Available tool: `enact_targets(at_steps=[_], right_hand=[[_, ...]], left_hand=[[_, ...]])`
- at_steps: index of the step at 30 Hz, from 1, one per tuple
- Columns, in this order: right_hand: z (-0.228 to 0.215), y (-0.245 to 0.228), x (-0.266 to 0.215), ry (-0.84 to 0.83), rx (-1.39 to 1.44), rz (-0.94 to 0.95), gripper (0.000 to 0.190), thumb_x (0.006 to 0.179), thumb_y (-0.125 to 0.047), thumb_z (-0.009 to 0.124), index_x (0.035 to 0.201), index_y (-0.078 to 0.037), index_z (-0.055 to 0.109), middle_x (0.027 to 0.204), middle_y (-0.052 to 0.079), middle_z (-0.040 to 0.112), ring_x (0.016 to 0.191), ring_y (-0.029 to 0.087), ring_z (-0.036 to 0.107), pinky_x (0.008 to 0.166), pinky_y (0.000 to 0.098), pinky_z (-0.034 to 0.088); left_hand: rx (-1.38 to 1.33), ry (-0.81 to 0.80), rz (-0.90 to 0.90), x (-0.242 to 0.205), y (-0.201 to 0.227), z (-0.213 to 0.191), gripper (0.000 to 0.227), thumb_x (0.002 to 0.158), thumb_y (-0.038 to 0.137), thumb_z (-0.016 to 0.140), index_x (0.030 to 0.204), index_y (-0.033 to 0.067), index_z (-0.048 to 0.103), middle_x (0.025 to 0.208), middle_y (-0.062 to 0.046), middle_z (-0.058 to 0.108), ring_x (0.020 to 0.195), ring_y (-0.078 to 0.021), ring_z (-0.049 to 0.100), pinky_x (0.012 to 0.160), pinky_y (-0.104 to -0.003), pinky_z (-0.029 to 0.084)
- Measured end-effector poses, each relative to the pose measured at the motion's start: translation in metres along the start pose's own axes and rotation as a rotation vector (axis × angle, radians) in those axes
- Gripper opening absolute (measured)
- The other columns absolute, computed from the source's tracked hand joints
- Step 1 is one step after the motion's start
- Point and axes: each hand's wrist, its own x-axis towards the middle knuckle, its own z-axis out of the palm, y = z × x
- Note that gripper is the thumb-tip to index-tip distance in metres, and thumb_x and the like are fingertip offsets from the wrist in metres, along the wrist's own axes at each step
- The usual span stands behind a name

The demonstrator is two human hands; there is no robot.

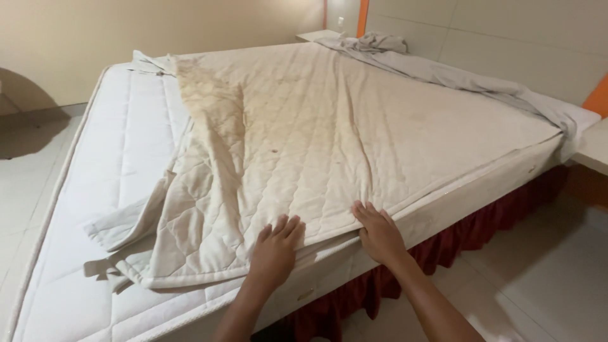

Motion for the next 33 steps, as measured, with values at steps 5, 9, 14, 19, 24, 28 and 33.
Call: enact_targets(at_steps=[5,9,14,19,24,28,33], right_hand=[[-0.018,-0.018,0.01,-0.104,-0.082,0.081,0.058,0.094,-0.013,0.053,0.151,-0.014,0.047,0.162,0.005,0.04,0.152,0.026,0.033,0.123,0.0451,0.024],[-0.038,-0.069,0.019,-0.132,-0.088,0.01,0.069,0.085,-0.02,0.063,0.151,-0.013,0.042,0.164,0.007,0.031,0.154,0.025,0.025,0.125,0.0448,0.019],[-0.022,-0.101,0.017,-0.08,0.106,-0.225,0.078,0.078,-0.007,0.057,0.154,-0.009,0.038,0.166,0.008,0.03,0.154,0.027,0.024,0.122,0.0451,0.02],[-0.011,-0.087,0.013,-0.102,0.121,-0.219,0.082,0.076,0.003,0.049,0.156,-0.011,0.04,0.165,0.006,0.035,0.155,0.024,0.028,0.123,0.0439,0.021],[-0.015,-0.086,0.006,-0.089,0.119,-0.165,0.083,0.078,0.004,0.048,0.158,-0.014,0.038,0.165,0.004,0.037,0.154,0.023,0.029,0.125,0.0446,0.018],[-0.021,-0.098,0.008,-0.131,0.077,-0.109,0.075,0.082,0.0,0.05,0.155,-0.017,0.04,0.164,0.002,0.036,0.153,0.023,0.027,0.124,0.0462,0.014],[-0.015,-0.137,0.013,-0.154,0.01,-0.104,0.078,0.082,-0.017,0.062,0.157,-0.017,0.041,0.162,0.005,0.033,0.153,0.025,0.025,0.125,0.0473,0.012]], left_hand=[[0.001,0.063,-0.021,0.0,0.008,-0.014,0.045,0.089,0.005,0.055,0.134,0.0027,0.06,0.147,-0.013,0.058,0.141,-0.0327,0.048,0.11,-0.053,0.036],[-0.041,0.021,-0.04,0.007,0.014,-0.022,0.04,0.09,0.01,0.059,0.128,-0.0006,0.062,0.142,-0.016,0.061,0.138,-0.0347,0.05,0.109,-0.054,0.036],[-0.059,0.032,-0.008,-0.001,0.014,-0.022,0.037,0.088,0.006,0.058,0.124,0.0002,0.066,0.136,-0.016,0.066,0.134,-0.0327,0.056,0.108,-0.049,0.04],[-0.043,0.025,0.044,-0.001,0.02,-0.038,0.032,0.086,0.007,0.061,0.117,0.0014,0.067,0.132,-0.016,0.069,0.132,-0.032,0.059,0.106,-0.046,0.044],[0.031,-0.128,-0.037,-0.013,0.003,-0.091,0.027,0.089,0.006,0.06,0.114,0.0049,0.068,0.123,-0.01,0.07,0.126,-0.0306,0.06,0.102,-0.049,0.047],[0.026,-0.013,-0.091,-0.041,-0.039,-0.121,0.033,0.083,0.003,0.061,0.114,0.0073,0.069,0.132,-0.01,0.069,0.135,-0.0305,0.056,0.102,-0.048,0.047],[0.167,0.068,-0.226,-0.072,-0.06,-0.126,0.054,0.081,0.001,0.061,0.135,0.0036,0.062,0.146,-0.017,0.059,0.142,-0.0323,0.047,0.112,-0.049,0.035]])
